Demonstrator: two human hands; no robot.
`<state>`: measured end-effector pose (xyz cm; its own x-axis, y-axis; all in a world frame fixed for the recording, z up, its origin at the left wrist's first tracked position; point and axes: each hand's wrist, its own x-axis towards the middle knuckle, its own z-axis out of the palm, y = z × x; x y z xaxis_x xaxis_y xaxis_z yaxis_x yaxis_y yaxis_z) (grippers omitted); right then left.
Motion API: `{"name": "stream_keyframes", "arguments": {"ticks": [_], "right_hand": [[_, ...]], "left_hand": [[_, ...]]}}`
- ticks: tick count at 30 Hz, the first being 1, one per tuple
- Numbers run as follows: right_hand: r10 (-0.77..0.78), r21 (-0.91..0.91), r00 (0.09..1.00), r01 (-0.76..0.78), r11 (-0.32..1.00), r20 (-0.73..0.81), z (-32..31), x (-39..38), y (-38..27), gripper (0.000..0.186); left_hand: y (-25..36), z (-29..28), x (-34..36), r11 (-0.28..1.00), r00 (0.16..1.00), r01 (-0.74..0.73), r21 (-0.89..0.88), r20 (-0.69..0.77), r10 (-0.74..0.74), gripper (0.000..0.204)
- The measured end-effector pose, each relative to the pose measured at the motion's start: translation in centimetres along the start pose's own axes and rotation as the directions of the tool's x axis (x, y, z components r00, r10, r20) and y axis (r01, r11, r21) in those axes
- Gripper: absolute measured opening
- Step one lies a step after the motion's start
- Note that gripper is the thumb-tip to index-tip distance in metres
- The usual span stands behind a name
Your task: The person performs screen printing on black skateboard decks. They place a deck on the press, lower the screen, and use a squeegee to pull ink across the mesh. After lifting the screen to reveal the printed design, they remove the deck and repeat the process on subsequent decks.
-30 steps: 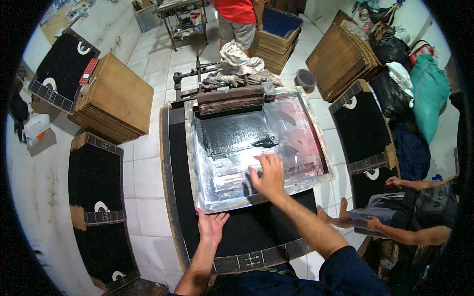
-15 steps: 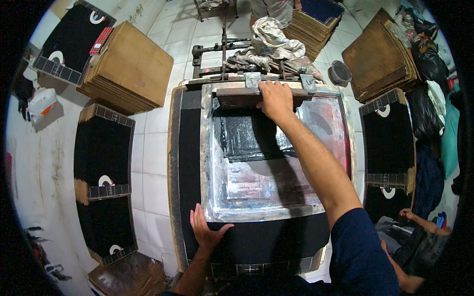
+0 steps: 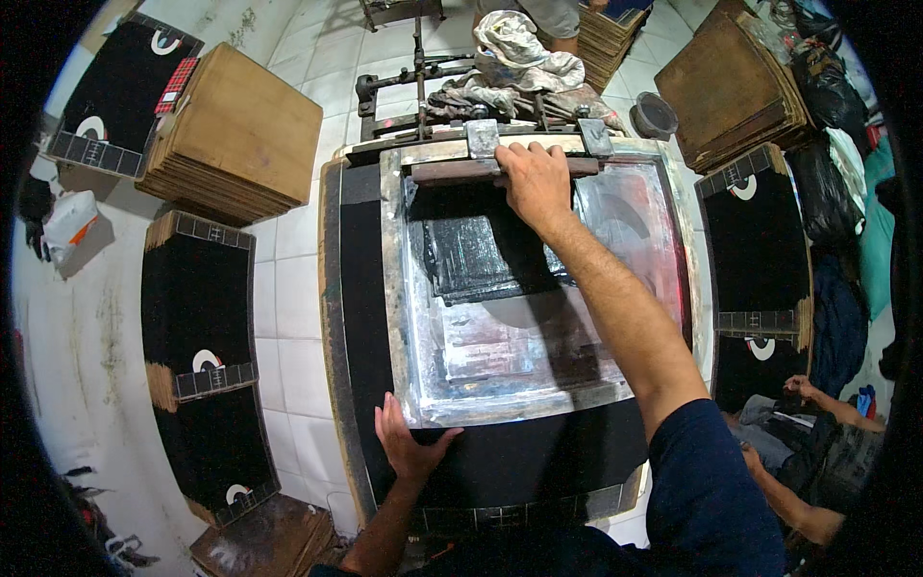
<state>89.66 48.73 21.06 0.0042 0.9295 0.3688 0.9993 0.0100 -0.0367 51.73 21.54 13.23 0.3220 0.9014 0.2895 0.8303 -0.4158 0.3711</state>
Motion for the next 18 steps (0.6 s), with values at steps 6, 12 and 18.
{"name": "stream_keyframes", "arguments": {"ticks": [6,12,18], "right_hand": [[0.029,0.007,0.996,-0.03,1.0,0.088,0.0,1.9,0.6,0.029],[0.009,0.007,0.985,-0.011,1.0,0.172,-2.5,-3.1,-1.1,0.034],[-0.013,-0.002,0.968,0.014,1.0,0.252,-5.1,-7.7,-2.3,0.037]], "left_hand": [[0.3,-0.3,-0.2,0.995,0.994,0.084,-0.045,0.075,-0.081,0.125],[0.5,-1.0,0.3,0.994,0.994,0.086,-0.074,0.078,-0.08,0.124],[0.5,-1.0,0.3,0.991,0.99,0.107,-0.077,0.098,-0.099,0.121]]}}
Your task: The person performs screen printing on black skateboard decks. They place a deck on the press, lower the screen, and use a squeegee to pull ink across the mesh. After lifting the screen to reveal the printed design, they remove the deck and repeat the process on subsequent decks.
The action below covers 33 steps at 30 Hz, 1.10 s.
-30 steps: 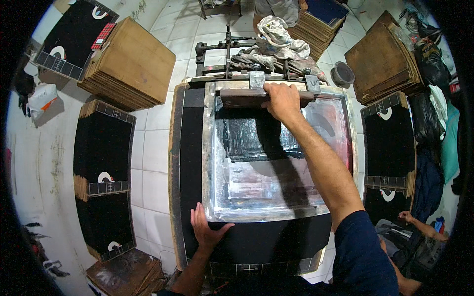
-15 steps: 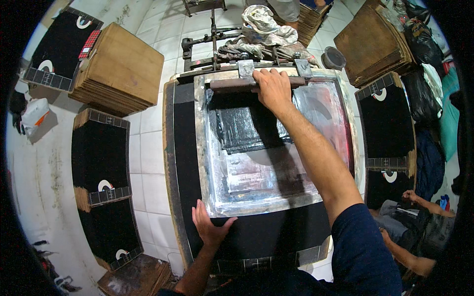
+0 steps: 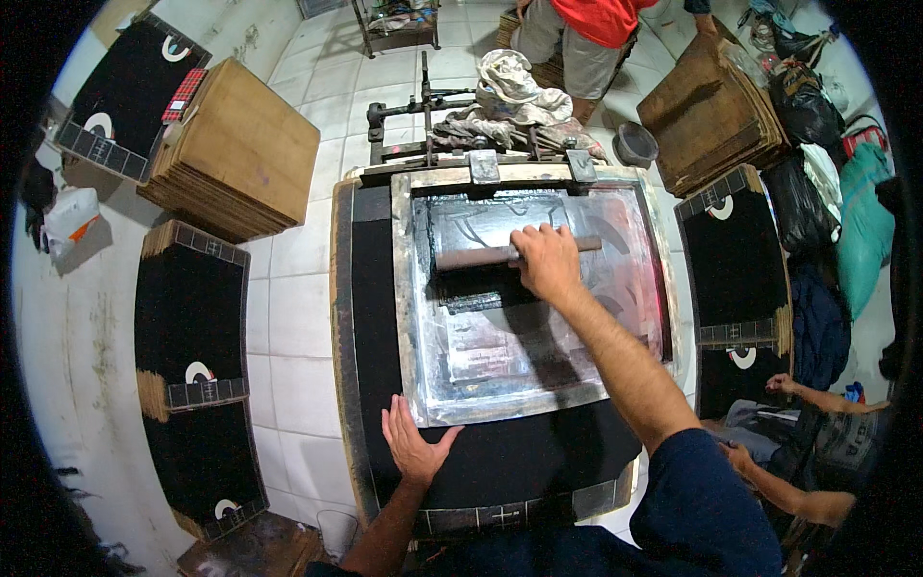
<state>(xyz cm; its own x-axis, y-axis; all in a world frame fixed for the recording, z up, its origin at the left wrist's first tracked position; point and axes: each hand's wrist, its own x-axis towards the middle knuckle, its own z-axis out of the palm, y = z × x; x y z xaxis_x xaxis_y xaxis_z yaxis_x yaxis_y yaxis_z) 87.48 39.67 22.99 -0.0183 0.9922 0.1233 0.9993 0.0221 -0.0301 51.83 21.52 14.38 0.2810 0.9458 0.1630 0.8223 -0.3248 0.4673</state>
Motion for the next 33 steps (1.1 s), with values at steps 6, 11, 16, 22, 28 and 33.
{"name": "stream_keyframes", "arguments": {"ticks": [6,11,16,22,28,33], "right_hand": [[0.012,0.029,0.984,-0.007,1.0,-0.179,1.4,8.6,1.9,0.029],[0.048,0.008,0.995,-0.047,0.999,-0.089,2.1,9.8,2.5,0.039],[0.04,0.028,0.998,-0.039,0.999,-0.043,0.5,2.8,0.5,0.034],[0.085,0.112,0.989,-0.071,0.991,-0.125,0.7,-6.5,-2.5,0.03],[0.043,0.105,0.995,-0.034,0.994,-0.087,0.7,-5.8,-1.6,0.027],[0.057,0.088,0.941,-0.029,0.996,-0.332,0.4,-5.4,-1.9,0.022]], "left_hand": [[-0.2,0.4,-0.1,0.999,0.999,-0.034,0.018,-0.007,0.034,0.122],[0.1,0.3,0.1,0.997,1.0,-0.023,0.068,-0.019,0.025,0.12],[0.4,0.1,0.3,1.0,1.0,0.006,0.021,-0.013,-0.006,0.117],[0.4,0.0,0.2,1.0,1.0,-0.004,0.001,-0.027,0.004,0.119],[0.7,0.3,1.1,0.967,0.992,0.129,-0.219,0.024,-0.126,0.124],[1.3,0.0,1.3,0.913,0.984,0.169,-0.371,0.007,-0.18,0.113]]}}
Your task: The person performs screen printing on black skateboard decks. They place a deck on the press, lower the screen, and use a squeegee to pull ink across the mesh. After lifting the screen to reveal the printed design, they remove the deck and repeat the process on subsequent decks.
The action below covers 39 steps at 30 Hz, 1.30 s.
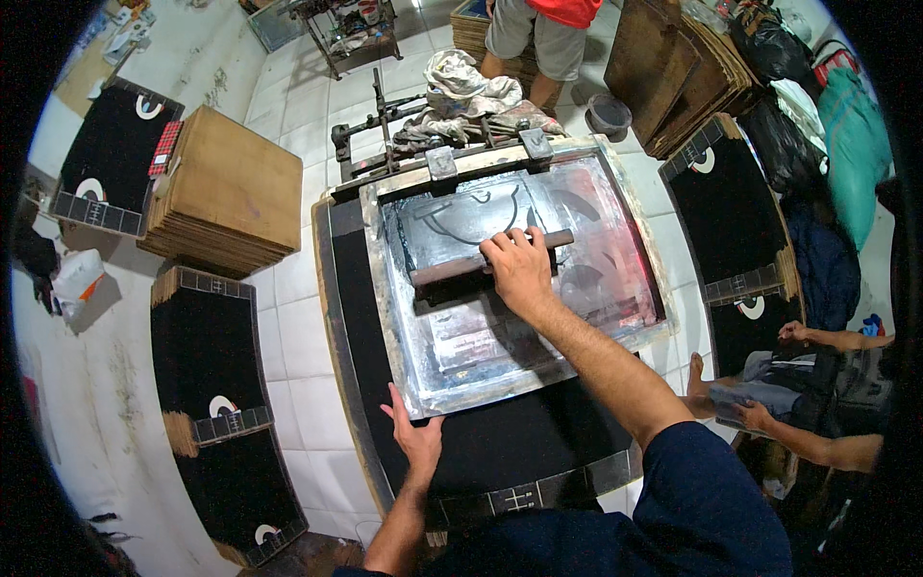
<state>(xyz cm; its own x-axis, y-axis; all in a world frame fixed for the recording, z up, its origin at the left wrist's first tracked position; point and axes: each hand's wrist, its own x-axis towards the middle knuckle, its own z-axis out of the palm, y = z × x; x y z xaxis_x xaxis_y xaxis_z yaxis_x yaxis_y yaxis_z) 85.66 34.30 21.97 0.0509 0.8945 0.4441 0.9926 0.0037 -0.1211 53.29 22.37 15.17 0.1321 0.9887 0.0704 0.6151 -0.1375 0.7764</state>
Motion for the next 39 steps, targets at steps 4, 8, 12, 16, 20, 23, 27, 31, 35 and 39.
{"name": "stream_keyframes", "arguments": {"ticks": [4,8,12,16,20,23,27,31,35,39], "right_hand": [[0.048,0.029,0.998,-0.05,0.998,0.048,-0.1,1.3,0.2,0.026],[0.043,0.096,0.976,-0.065,0.993,0.213,-1.2,3.9,1.2,0.036],[0.046,0.109,0.958,-0.08,0.991,0.282,-2.4,4.0,1.3,0.039],[0.025,0.101,0.931,-0.066,0.993,0.365,-1.2,3.5,1.8,0.042],[-0.025,0.101,0.953,-0.006,0.995,0.301,2.5,7.6,4.0,0.047],[0.016,0.0,0.952,-0.016,1.0,0.304,5.7,14.6,5.5,0.046],[0.043,-0.025,0.878,-0.035,0.999,0.476,7.2,19.2,6.5,0.059],[0.048,0.048,0.994,-0.044,0.998,-0.096,5.4,13.9,5.9,0.07],[0.271,0.125,0.96,-0.262,0.957,-0.067,0.1,-0.7,1.8,0.065],[0.337,0.198,0.937,-0.349,0.916,0.093,-6.7,-13.6,-5.0,0.049]], "left_hand": [[0.6,-0.4,-0.8,0.959,0.992,0.124,-0.254,0.01,-0.126,0.107],[1.1,-0.3,-0.9,0.937,0.99,0.131,-0.325,0.002,-0.138,0.105],[1.1,0.1,-0.6,0.939,0.996,0.078,-0.335,-0.015,-0.088,0.111],[0.5,0.2,-0.7,0.939,0.994,0.102,-0.329,0.005,-0.106,0.108],[-0.1,0.2,-0.8,0.969,0.997,0.072,-0.236,-0.001,-0.075,0.105],[-0.2,0.2,-0.7,0.973,0.991,0.133,-0.189,0.01,-0.133,0.105],[-0.1,0.4,-0.9,0.968,0.986,0.158,-0.194,-0.028,-0.167,0.098],[0.0,0.6,-0.7,0.944,0.991,0.107,-0.311,-0.038,-0.125,0.101],[1.2,-0.2,-0.1,0.957,0.993,0.113,-0.268,-0.01,-0.12,0.109],[4.6,-2.1,0.4,0.97,0.998,0.031,-0.241,-0.037,-0.041,0.11]]}}
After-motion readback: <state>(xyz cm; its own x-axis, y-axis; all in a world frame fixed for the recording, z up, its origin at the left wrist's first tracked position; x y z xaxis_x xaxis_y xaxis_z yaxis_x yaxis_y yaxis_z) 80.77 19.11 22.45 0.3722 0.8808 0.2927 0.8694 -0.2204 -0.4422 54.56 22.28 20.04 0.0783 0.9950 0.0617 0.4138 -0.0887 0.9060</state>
